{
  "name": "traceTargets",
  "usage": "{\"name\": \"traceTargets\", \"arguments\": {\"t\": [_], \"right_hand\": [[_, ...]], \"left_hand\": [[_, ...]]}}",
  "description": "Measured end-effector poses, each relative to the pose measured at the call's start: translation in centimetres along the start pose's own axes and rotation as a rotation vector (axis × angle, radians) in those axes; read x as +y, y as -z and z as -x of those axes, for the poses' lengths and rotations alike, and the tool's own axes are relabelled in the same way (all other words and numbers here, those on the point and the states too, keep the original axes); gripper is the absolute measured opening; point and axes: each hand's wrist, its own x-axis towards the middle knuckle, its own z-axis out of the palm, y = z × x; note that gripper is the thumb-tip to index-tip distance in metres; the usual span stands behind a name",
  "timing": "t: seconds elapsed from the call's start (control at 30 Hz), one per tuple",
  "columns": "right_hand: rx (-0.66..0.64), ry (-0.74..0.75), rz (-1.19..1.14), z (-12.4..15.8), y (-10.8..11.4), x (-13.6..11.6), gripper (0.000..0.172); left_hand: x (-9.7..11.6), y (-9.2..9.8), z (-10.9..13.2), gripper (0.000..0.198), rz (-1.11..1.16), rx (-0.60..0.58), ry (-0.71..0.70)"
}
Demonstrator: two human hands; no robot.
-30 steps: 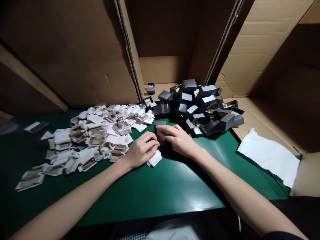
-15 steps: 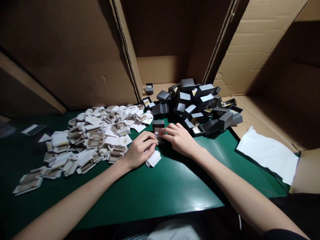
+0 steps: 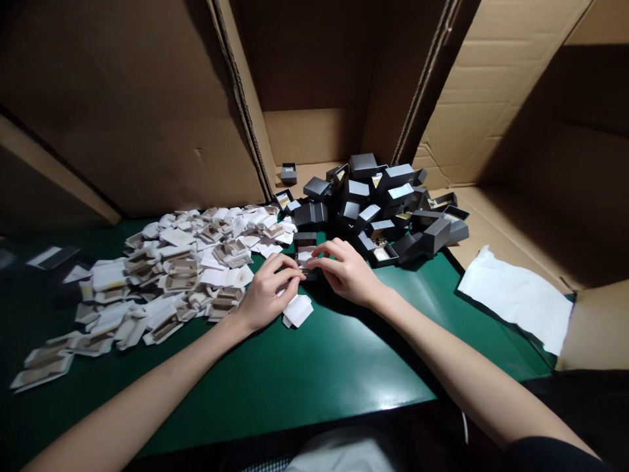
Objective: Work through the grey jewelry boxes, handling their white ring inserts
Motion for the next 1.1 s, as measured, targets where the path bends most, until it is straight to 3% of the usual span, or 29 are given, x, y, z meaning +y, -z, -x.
{"name": "traceTargets", "arguments": {"t": [0.1,0.23,0.33,0.6,0.87,1.1], "right_hand": [[0.077,-0.121,-0.038,-0.1,0.1,-0.1,0.027],[0.049,-0.345,-0.252,-0.1,-0.1,0.1,0.023],[0.036,-0.446,-0.395,-0.1,-0.4,0.4,0.022],[0.012,-0.454,-0.489,-0.2,-0.8,-0.1,0.021],[0.081,-0.466,-0.560,-0.2,-0.3,0.1,0.019],[0.006,-0.322,-0.425,0.0,-1.1,-0.4,0.029]], "left_hand": [[0.1,0.1,-0.1,0.017,0.017,0.040,0.021],[-0.2,0.1,-0.1,0.027,0.123,0.136,0.198],[-0.7,-0.1,-0.1,0.035,0.228,0.095,0.319],[-0.9,-0.3,0.0,0.014,0.242,0.011,0.383],[-0.5,0.0,-0.1,0.010,0.209,-0.018,0.336],[-0.5,0.0,-0.2,0.009,0.215,-0.011,0.350]]}}
